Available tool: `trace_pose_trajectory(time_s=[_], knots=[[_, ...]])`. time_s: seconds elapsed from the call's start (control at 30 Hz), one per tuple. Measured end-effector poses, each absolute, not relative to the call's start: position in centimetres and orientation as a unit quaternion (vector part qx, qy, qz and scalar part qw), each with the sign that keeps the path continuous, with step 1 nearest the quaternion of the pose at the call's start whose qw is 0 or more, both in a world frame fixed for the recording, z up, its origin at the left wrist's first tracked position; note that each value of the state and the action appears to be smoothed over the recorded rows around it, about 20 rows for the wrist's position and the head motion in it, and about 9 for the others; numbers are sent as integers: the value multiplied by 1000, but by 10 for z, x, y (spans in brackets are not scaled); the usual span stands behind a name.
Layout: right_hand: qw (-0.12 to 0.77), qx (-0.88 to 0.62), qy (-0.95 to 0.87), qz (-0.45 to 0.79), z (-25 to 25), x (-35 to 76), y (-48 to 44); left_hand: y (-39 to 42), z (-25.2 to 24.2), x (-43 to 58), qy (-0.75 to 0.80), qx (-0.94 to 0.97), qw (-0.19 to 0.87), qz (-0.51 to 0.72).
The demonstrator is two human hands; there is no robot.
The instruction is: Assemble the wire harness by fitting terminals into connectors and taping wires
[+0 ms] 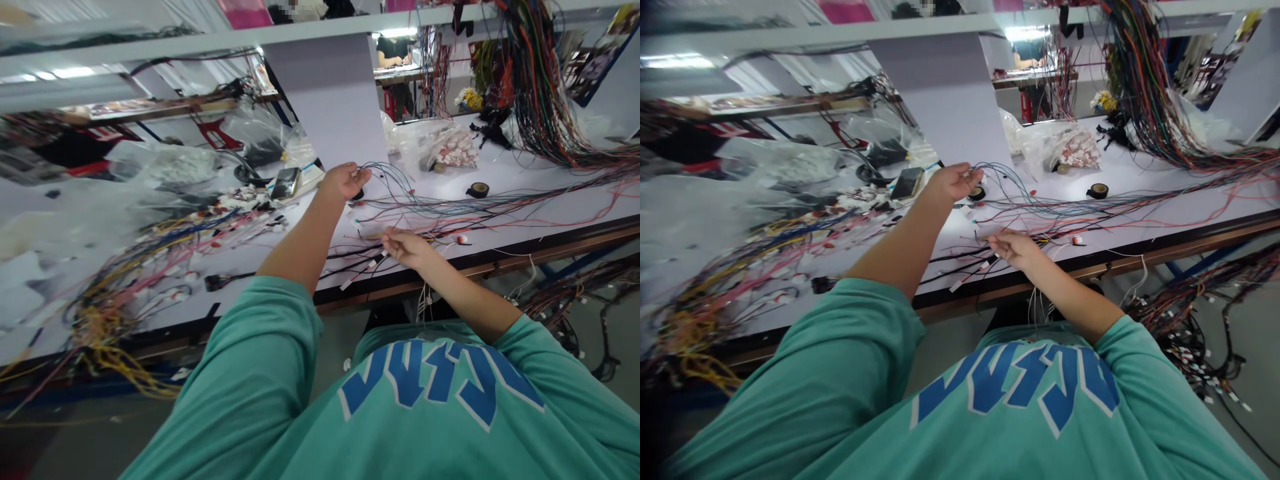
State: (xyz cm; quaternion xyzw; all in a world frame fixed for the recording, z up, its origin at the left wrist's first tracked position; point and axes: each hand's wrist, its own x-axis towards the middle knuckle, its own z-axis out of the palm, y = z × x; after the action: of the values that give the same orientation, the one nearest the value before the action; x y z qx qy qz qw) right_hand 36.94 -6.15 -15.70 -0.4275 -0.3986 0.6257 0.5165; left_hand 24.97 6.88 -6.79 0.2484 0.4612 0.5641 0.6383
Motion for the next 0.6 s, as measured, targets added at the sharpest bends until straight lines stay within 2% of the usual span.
trace_pose_trajectory(time_s=[0.07, 0.2, 0.33, 0.47, 0.53, 0.6], knots=[[507, -437, -344, 659, -156, 362, -69, 68, -68, 252, 459, 253, 636, 566], [578, -440, -318, 608, -159, 351, -78, 66, -67, 253, 443, 268, 637, 571], [519, -377, -376, 669, -166, 347, -74, 64, -65, 255, 446, 276, 639, 563], [618, -353, -197, 675, -164, 354, -63, 62, -64, 256, 438, 302, 632, 563], [631, -310, -226, 675, -162, 354, -67, 62, -66, 256, 448, 309, 623, 563], [613, -282, -336, 657, -162, 351, -76, 62, -69, 256, 466, 305, 610, 563]])
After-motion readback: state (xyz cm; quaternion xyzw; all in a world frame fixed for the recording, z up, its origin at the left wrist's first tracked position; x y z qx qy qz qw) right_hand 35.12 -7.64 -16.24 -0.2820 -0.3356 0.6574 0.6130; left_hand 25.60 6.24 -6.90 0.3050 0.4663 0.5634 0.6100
